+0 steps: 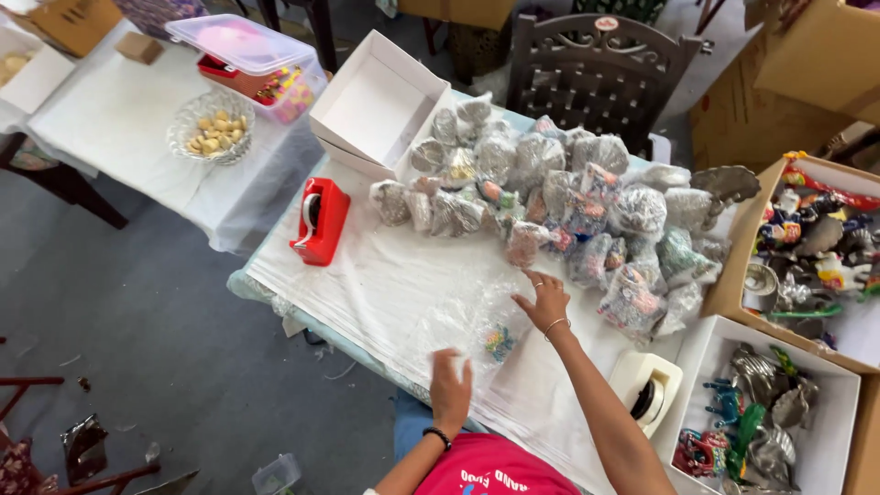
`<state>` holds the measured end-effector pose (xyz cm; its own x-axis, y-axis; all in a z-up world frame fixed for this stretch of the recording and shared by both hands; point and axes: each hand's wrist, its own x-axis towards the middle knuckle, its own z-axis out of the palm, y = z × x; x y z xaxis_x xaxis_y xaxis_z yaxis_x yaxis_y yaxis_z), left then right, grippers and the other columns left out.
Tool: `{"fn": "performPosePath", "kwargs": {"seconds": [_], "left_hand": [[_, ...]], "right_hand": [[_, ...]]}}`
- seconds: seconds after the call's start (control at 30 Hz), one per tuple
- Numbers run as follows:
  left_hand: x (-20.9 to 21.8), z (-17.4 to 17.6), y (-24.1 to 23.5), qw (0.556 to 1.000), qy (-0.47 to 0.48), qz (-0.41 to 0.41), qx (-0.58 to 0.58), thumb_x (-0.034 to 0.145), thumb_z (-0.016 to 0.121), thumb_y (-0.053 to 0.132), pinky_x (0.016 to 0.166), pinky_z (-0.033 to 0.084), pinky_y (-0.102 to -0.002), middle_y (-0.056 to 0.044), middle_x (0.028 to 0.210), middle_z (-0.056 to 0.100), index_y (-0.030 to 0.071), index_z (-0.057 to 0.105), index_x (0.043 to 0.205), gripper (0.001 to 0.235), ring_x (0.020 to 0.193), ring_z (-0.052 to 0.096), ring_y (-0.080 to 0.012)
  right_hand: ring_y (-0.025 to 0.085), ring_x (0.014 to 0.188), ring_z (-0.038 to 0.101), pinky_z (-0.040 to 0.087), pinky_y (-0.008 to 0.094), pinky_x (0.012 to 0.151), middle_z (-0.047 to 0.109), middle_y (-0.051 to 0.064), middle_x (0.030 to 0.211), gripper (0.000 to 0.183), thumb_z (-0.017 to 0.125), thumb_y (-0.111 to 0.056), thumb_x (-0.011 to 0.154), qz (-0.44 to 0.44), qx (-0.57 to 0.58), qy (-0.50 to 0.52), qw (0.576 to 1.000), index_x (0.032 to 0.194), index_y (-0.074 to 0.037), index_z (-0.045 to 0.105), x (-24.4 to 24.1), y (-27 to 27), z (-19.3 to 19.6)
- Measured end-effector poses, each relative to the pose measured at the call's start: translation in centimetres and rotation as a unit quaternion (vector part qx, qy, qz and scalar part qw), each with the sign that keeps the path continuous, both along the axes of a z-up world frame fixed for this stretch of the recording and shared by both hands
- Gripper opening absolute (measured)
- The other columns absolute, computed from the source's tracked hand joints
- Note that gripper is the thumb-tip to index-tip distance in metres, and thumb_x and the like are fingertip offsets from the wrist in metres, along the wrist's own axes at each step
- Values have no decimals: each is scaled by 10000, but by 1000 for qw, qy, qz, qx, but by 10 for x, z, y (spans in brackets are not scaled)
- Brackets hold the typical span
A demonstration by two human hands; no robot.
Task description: The person wraps small decorative figurines in bubble wrap and secures them with tape. They handle various items, including a copper-colored figurine and a small green figurine, wrapping each individually and placing them on the table.
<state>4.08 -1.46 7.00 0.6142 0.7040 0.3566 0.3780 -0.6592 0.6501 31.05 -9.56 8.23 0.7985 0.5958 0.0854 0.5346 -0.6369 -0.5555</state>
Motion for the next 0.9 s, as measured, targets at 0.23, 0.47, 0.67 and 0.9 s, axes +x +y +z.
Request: {"fn": "performPosePath", "kwargs": {"seconds": [0.23,0.47,0.67,0.9], "left_hand": [[54,28,-14,976,121,-170,-68,933,696,120,900,510,-455,-154,1143,628,39,612,1178,271,1058,598,-378],[64,23,-5,968,163,-133,-137,847,745,72,913,493,-448,-156,1188,616,26,595,1231,414,1079,574,-373],[62,5,-11,974,152,-163,-45,815,758,45,955,474,-441,-162,1246,605,9,596,1265,479,1113,558,-358],[50,19,-19,966,176,-188,10,827,794,150,980,432,-453,-117,1274,559,32,584,1332,560,1166,521,-309]], "right_hand": [[176,1226,591,482,390,1072,740,-115,1240,265,749,-229,887,296,56,-29,953,1149,-255,782,-13,-12,-39],[231,1273,490,426,423,1015,672,-114,1310,432,798,-226,783,389,-104,-39,914,1212,-243,748,-20,-7,-4],[256,1258,476,348,463,1041,639,-54,1260,468,818,-270,776,407,-166,-80,895,1236,-237,738,-22,-9,6],[248,1242,476,302,519,1055,635,-30,1209,291,774,-301,801,405,-129,-118,897,1085,-238,773,-35,-38,19]]}}
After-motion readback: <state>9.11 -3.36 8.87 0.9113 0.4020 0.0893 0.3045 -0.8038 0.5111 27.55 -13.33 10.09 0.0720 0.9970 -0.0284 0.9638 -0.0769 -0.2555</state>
